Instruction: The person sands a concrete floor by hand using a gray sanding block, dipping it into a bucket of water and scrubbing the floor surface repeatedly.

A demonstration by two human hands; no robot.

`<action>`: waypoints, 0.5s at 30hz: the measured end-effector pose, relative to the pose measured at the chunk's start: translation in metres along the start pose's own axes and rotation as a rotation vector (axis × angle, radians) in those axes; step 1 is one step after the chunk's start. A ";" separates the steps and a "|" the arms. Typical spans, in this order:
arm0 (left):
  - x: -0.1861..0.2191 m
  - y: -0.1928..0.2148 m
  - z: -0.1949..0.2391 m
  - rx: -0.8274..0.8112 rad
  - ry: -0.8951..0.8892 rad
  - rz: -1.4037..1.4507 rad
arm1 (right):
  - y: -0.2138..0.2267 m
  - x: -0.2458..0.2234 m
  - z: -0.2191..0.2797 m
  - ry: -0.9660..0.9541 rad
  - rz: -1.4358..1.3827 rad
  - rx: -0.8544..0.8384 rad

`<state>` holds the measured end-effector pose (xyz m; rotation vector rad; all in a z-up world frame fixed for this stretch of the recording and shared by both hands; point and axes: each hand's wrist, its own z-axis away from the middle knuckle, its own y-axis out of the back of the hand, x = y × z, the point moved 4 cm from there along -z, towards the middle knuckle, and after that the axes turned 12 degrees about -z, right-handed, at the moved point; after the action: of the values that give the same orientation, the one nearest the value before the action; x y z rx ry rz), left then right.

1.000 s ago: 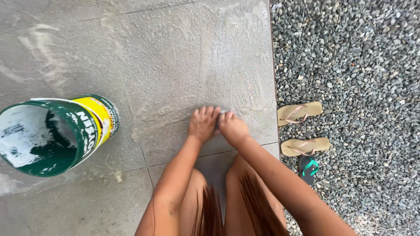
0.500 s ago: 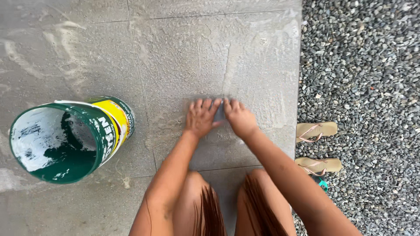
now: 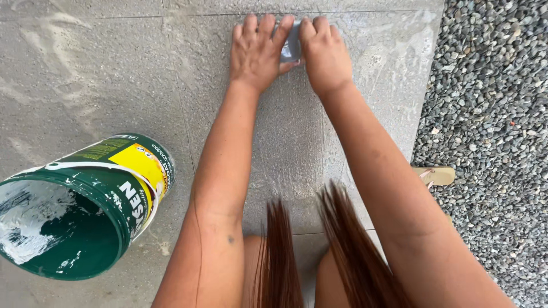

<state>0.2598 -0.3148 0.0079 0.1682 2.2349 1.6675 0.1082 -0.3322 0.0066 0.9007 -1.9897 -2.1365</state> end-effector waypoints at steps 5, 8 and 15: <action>0.004 0.021 0.011 -0.029 0.039 -0.017 | 0.012 -0.010 0.010 -0.013 -0.091 -0.017; 0.017 0.042 0.045 -0.126 0.015 0.107 | 0.006 -0.023 0.049 0.002 -0.025 -0.181; 0.048 0.083 0.160 -0.255 -0.012 0.288 | -0.009 -0.085 0.162 0.084 -0.020 -0.223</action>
<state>0.2611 -0.1309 0.0370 0.4511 2.0402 2.0759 0.1058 -0.1501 0.0249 0.9582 -1.6703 -2.2343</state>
